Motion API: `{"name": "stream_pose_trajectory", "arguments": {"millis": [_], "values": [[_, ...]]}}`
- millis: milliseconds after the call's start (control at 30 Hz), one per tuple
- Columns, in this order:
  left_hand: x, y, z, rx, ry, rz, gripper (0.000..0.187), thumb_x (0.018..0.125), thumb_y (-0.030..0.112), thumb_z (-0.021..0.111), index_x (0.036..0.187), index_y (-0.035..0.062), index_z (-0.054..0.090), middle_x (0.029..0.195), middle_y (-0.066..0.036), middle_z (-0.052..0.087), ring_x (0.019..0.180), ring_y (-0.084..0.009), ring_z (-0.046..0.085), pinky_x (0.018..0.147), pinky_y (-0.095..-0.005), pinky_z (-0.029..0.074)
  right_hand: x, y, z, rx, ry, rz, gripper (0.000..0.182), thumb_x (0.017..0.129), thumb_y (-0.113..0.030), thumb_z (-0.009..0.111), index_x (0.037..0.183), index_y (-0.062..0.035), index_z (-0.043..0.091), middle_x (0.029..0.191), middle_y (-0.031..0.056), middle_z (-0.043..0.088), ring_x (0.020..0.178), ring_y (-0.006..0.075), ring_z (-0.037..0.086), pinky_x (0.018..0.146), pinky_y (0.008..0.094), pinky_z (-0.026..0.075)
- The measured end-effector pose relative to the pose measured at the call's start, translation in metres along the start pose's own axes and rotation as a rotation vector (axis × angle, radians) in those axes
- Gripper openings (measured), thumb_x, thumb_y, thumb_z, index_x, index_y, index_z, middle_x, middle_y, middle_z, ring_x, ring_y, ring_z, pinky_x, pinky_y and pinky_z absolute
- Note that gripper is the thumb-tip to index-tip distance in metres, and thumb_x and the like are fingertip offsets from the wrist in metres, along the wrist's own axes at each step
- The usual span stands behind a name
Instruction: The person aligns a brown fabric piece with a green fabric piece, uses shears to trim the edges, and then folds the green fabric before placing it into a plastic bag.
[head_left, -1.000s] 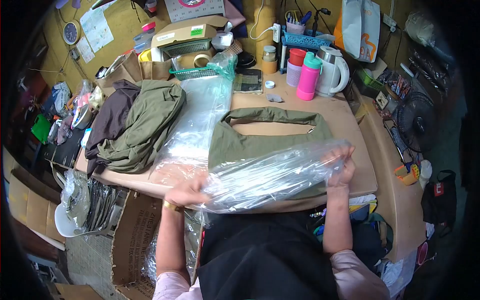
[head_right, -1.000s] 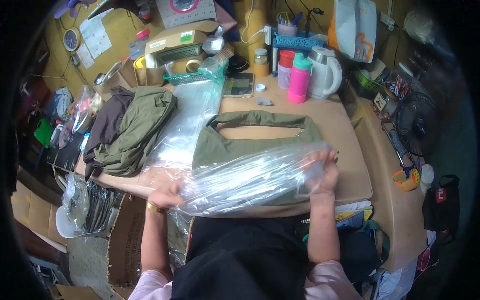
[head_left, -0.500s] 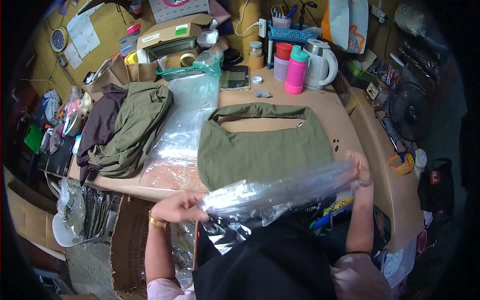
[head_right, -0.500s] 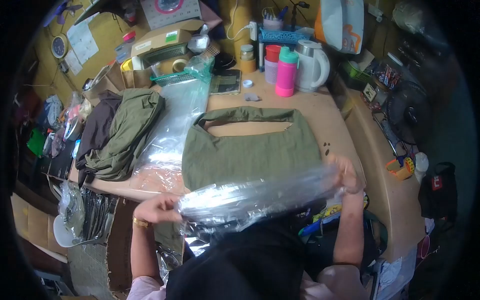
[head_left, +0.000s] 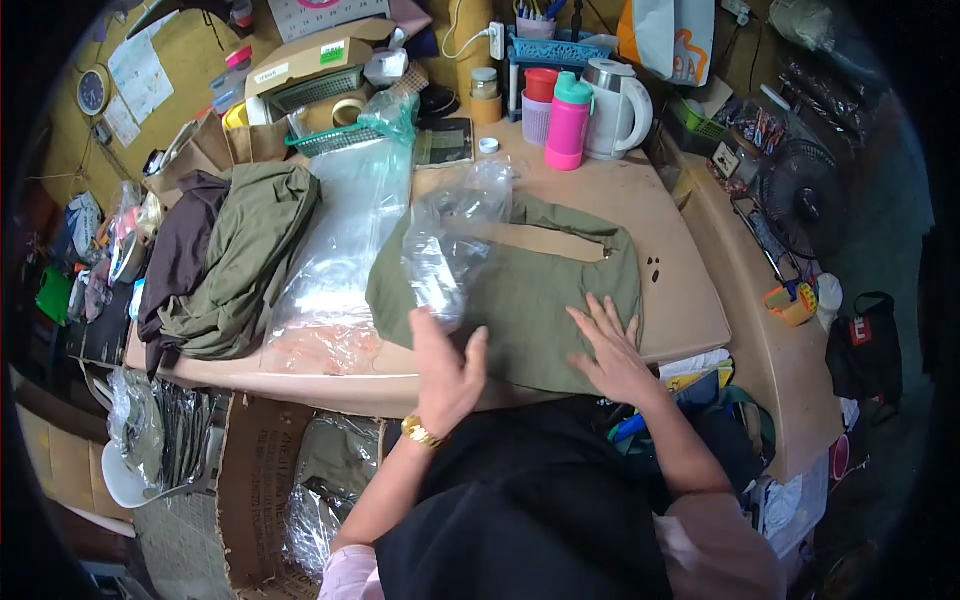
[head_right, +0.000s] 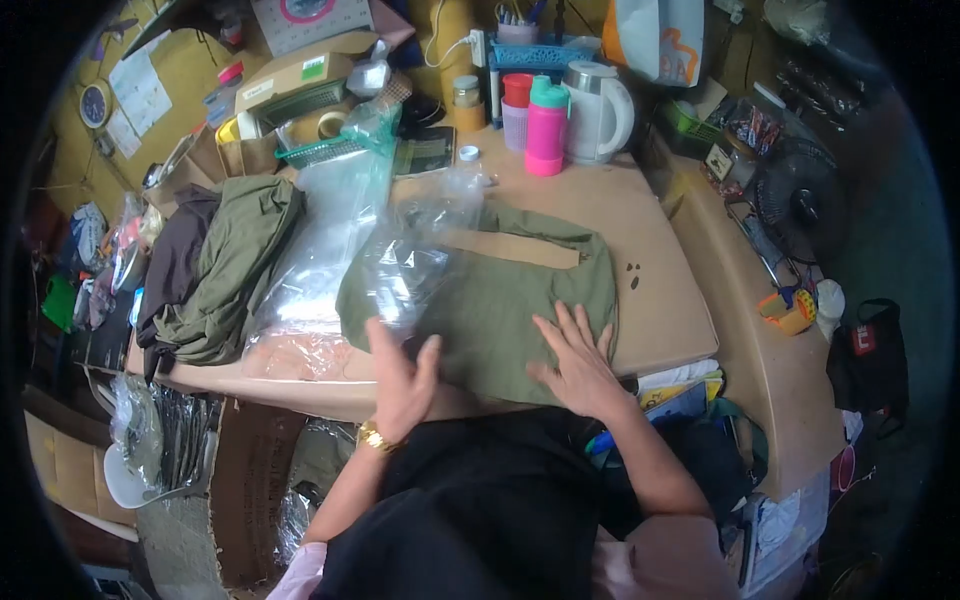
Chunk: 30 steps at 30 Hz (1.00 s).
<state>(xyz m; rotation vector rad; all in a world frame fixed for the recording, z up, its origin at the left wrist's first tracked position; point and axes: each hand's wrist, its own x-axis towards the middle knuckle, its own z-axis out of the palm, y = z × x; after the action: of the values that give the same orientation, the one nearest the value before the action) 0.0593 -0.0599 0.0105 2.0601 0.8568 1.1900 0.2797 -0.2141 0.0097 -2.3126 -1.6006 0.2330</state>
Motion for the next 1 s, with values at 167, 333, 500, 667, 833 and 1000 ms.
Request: {"name": "stream_pose_trajectory", "arguments": {"millis": [167,333,500,667,833,1000], "values": [[0.015,-0.034,0.022,0.455,-0.158,0.057,0.058,0.082,0.036,0.074,0.113,-0.0045,0.046,0.121,-0.025,0.047,0.114,-0.0421,0.048,0.099,-0.0506,0.035,-0.039,0.008,-0.017,-0.125,0.018,-0.31,0.074,0.074,-0.025,0.075,0.143,-0.0169,0.046,0.158,0.0186,0.025,0.147,0.0398,0.02,0.112,0.0705,0.013],[0.018,-0.033,0.022,0.521,-0.29,0.122,0.069,0.079,0.047,0.074,0.114,-0.0048,0.045,0.119,-0.024,0.047,0.115,-0.0412,0.046,0.098,-0.0516,0.035,-0.018,0.042,0.004,-0.043,0.447,-0.562,0.045,0.062,0.008,0.057,0.102,-0.0091,0.068,0.124,0.0141,0.063,0.127,0.0287,0.055,0.11,0.0603,0.031],[-0.001,-0.02,0.046,0.359,-0.381,0.2,0.065,0.077,0.039,0.078,0.113,-0.005,0.047,0.121,-0.023,0.048,0.117,-0.0403,0.047,0.1,-0.0521,0.035,0.029,-0.022,-0.075,-0.012,0.83,-0.666,0.032,0.066,0.007,0.054,0.093,-0.0049,0.066,0.094,0.0103,0.068,0.089,0.0276,0.065,0.09,0.0483,0.044],[-0.006,0.002,0.021,-0.304,-0.273,-0.021,0.068,0.085,0.027,0.072,0.134,-0.0088,0.041,0.135,-0.025,0.048,0.128,-0.038,0.045,0.108,-0.0453,0.036,0.096,-0.108,-0.112,-0.035,0.465,-0.761,0.018,0.082,-0.003,0.061,0.1,-0.0009,0.062,0.081,0.0143,0.061,0.075,0.0324,0.057,0.076,0.0444,0.045],[0.036,-0.058,-0.062,-1.007,0.237,-0.627,0.038,0.103,0.035,0.048,0.12,0.0012,0.056,0.113,-0.013,0.065,0.102,-0.0235,0.065,0.089,-0.0403,0.055,0.178,-0.092,-0.067,0.235,-0.495,-0.822,0.034,0.077,-0.023,0.079,0.097,-0.0021,0.062,0.089,0.0133,0.064,0.084,0.0279,0.061,0.078,0.0385,0.046],[0.058,-0.082,-0.119,-0.596,0.226,-0.164,0.036,0.096,0.009,0.055,0.131,-0.0014,0.048,0.128,-0.012,0.053,0.117,-0.0184,0.054,0.095,-0.0357,0.051,0.211,-0.108,-0.009,0.167,-0.534,-0.748,0.036,0.07,-0.021,0.084,0.092,-0.0002,0.064,0.109,0.0152,0.065,0.099,0.0303,0.062,0.083,0.0376,0.048]]}}
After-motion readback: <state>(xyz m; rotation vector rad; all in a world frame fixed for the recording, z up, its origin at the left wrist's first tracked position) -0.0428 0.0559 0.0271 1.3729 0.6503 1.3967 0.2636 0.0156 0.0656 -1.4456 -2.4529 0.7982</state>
